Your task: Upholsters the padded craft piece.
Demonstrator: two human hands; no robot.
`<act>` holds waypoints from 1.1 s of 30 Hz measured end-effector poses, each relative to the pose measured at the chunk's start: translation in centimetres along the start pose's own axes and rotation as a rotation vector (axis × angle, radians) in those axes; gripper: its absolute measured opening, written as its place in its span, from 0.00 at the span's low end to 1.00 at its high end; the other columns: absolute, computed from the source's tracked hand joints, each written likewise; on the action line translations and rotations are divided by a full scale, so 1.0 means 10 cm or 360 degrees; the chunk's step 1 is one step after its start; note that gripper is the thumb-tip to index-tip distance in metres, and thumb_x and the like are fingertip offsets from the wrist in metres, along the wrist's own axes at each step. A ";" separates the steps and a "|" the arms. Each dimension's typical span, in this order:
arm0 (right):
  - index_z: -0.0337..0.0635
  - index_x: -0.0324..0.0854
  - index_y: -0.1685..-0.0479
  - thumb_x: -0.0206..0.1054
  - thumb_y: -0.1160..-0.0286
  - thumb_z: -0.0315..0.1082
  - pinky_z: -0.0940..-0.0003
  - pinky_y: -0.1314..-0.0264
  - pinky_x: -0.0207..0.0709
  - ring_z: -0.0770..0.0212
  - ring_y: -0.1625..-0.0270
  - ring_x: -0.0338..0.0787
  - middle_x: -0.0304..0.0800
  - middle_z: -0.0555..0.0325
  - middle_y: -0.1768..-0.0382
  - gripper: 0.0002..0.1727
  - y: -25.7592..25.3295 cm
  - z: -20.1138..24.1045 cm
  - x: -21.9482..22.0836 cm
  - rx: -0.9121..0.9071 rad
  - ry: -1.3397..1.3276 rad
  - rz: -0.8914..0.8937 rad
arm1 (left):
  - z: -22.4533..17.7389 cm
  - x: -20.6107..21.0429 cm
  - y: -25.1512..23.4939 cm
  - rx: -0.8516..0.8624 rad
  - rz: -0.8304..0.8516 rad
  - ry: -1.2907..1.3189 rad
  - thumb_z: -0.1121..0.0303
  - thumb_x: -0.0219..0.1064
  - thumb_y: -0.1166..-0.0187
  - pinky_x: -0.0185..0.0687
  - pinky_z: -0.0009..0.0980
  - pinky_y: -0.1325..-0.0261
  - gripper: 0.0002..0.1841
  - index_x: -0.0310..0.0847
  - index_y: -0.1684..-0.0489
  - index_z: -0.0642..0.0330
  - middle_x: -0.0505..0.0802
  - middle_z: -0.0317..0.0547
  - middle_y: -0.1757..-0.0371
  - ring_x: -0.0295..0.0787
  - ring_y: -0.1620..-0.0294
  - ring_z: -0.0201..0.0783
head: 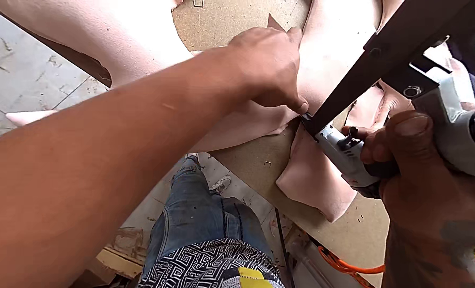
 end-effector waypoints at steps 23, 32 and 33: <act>0.48 0.79 0.56 0.77 0.24 0.42 0.56 0.69 0.92 0.59 0.78 0.87 0.83 0.63 0.78 0.13 0.23 0.03 0.21 0.0261 -0.0364 0.0004 | 0.15 0.17 0.60 0.0138 -0.0339 -0.0070 0.34 0.70 0.37 0.74 0.49 0.32 0.42 0.77 0.19 0.41 0.85 0.43 0.30 0.76 0.27 0.50; 0.47 0.80 0.58 0.79 0.28 0.39 0.56 0.69 0.92 0.59 0.77 0.88 0.85 0.62 0.78 0.12 0.40 0.06 0.24 0.0184 -0.0470 -0.0229 | 0.13 0.17 0.58 0.0171 -0.0379 -0.0048 0.37 0.71 0.39 0.74 0.45 0.32 0.41 0.79 0.21 0.43 0.85 0.42 0.35 0.76 0.29 0.48; 0.47 0.80 0.59 0.78 0.26 0.39 0.58 0.70 0.91 0.60 0.77 0.88 0.85 0.62 0.77 0.11 0.40 0.07 0.26 0.0151 -0.0444 -0.0200 | 0.14 0.16 0.58 0.0173 -0.0381 -0.0039 0.37 0.70 0.38 0.74 0.45 0.32 0.40 0.80 0.21 0.42 0.85 0.42 0.34 0.76 0.29 0.47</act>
Point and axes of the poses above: each hand's wrist, its own y-axis away from the middle knuckle, its own x-axis out of the palm, z = x × y, the point moved 7 cm from there along -y, towards the middle knuckle
